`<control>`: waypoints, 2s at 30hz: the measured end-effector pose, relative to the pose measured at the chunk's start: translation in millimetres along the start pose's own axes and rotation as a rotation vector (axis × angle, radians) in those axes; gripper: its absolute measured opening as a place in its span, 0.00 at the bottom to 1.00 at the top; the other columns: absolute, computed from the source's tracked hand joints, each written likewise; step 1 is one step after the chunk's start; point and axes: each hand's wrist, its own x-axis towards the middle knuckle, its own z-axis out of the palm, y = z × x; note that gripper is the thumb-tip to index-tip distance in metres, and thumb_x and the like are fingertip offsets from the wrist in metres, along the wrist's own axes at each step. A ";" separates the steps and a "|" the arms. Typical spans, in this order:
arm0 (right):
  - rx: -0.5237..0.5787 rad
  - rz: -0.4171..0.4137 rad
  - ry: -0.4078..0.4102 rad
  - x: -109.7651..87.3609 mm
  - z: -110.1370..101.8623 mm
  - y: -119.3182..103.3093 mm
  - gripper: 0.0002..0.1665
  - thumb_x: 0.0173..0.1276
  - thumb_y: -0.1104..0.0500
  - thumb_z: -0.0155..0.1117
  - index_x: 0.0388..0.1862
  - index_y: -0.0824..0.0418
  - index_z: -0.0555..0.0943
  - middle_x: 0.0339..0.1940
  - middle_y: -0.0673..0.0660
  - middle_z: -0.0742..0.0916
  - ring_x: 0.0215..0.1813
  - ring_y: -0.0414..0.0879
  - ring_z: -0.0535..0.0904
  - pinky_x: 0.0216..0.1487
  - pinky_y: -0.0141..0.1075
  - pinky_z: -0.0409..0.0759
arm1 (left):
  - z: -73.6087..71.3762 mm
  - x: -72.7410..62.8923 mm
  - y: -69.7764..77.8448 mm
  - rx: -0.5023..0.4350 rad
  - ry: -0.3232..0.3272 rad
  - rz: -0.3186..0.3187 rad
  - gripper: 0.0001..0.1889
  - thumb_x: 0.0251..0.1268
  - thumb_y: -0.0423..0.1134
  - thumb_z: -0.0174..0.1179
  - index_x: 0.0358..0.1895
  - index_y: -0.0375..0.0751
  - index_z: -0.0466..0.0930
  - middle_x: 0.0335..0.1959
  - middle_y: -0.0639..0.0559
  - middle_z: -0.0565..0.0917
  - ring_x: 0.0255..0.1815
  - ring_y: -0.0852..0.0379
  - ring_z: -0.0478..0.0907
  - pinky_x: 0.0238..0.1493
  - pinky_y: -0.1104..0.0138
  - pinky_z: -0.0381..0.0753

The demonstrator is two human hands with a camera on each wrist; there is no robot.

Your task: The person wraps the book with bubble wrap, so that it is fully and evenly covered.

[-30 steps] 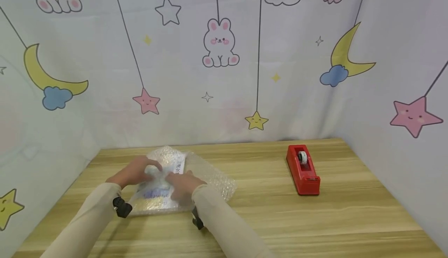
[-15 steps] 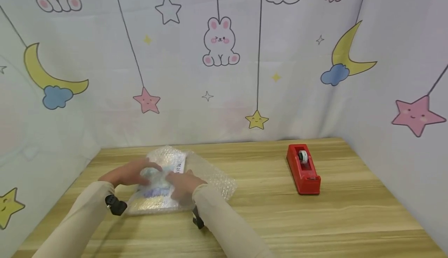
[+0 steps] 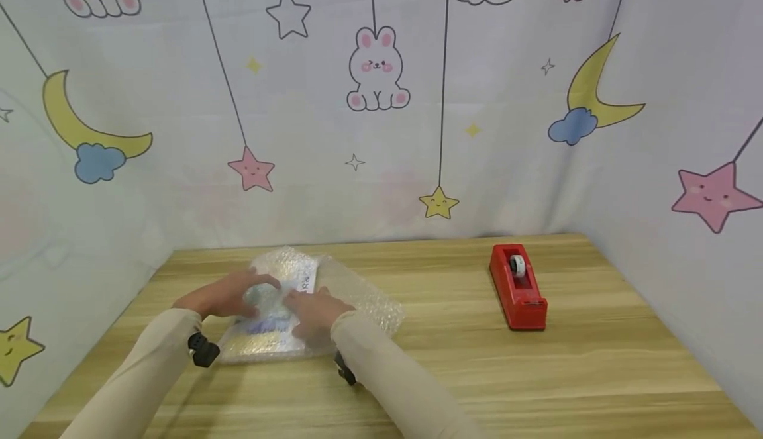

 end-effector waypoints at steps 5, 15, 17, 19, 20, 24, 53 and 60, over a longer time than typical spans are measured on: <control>-0.040 0.004 0.009 -4.2 1.6 2.8 0.38 0.76 0.48 0.55 0.81 0.41 0.56 0.84 0.43 0.57 0.82 0.66 0.54 0.78 0.59 0.59 | -0.9 -0.2 1.2 0.004 0.003 -0.022 0.28 0.58 0.31 0.69 0.63 0.49 0.77 0.68 0.28 0.74 0.75 0.21 0.55 0.66 0.33 0.67; -0.051 -0.113 -0.085 -23.5 -19.3 13.2 0.36 0.76 0.50 0.57 0.80 0.46 0.60 0.82 0.48 0.63 0.78 0.49 0.68 0.77 0.40 0.66 | 0.8 -2.5 5.4 0.002 0.032 -0.005 0.27 0.56 0.28 0.69 0.60 0.47 0.78 0.65 0.27 0.75 0.72 0.22 0.62 0.63 0.35 0.71; -0.029 -0.127 -0.070 -29.1 -23.4 19.4 0.35 0.76 0.50 0.58 0.79 0.45 0.62 0.80 0.47 0.67 0.77 0.47 0.68 0.77 0.39 0.66 | 1.6 -2.4 5.9 0.003 0.036 -0.008 0.27 0.55 0.28 0.70 0.60 0.48 0.78 0.66 0.26 0.74 0.71 0.23 0.63 0.63 0.35 0.72; -0.019 -0.144 -0.051 -34.8 -26.7 27.5 0.33 0.76 0.50 0.59 0.78 0.45 0.65 0.78 0.46 0.71 0.77 0.47 0.70 0.76 0.40 0.68 | 2.5 -2.0 6.4 -0.001 0.037 -0.011 0.27 0.55 0.28 0.69 0.60 0.48 0.78 0.67 0.26 0.73 0.71 0.24 0.64 0.63 0.35 0.71; -0.016 -0.153 -0.041 -38.0 -28.8 31.6 0.32 0.76 0.51 0.59 0.77 0.46 0.66 0.77 0.47 0.72 0.76 0.47 0.71 0.76 0.41 0.69 | 2.9 -1.9 6.5 -0.008 0.038 -0.014 0.27 0.56 0.28 0.69 0.60 0.48 0.78 0.67 0.26 0.73 0.72 0.24 0.63 0.64 0.35 0.71; 0.004 -0.172 0.008 -51.5 -38.5 49.0 0.27 0.76 0.56 0.60 0.73 0.52 0.73 0.72 0.51 0.79 0.70 0.51 0.78 0.70 0.44 0.75 | 4.3 -2.0 5.4 0.001 0.052 0.006 0.26 0.56 0.29 0.70 0.60 0.47 0.78 0.66 0.26 0.73 0.70 0.25 0.66 0.62 0.37 0.73; 0.267 -0.141 0.081 -105.1 -41.5 152.0 0.31 0.61 0.76 0.65 0.58 0.49 0.85 0.57 0.53 0.88 0.50 0.46 0.86 0.50 0.36 0.85 | 5.4 2.0 4.1 -0.036 0.031 -0.067 0.28 0.53 0.29 0.72 0.59 0.53 0.80 0.56 0.38 0.77 0.54 0.45 0.73 0.57 0.46 0.77; 0.207 -0.229 0.142 -105.4 -35.0 146.9 0.20 0.64 0.70 0.67 0.48 0.48 0.90 0.50 0.48 0.91 0.46 0.38 0.84 0.48 0.38 0.85 | 5.7 0.9 -2.1 -0.052 0.035 -0.050 0.27 0.56 0.31 0.71 0.60 0.53 0.79 0.69 0.31 0.70 0.70 0.33 0.66 0.64 0.38 0.71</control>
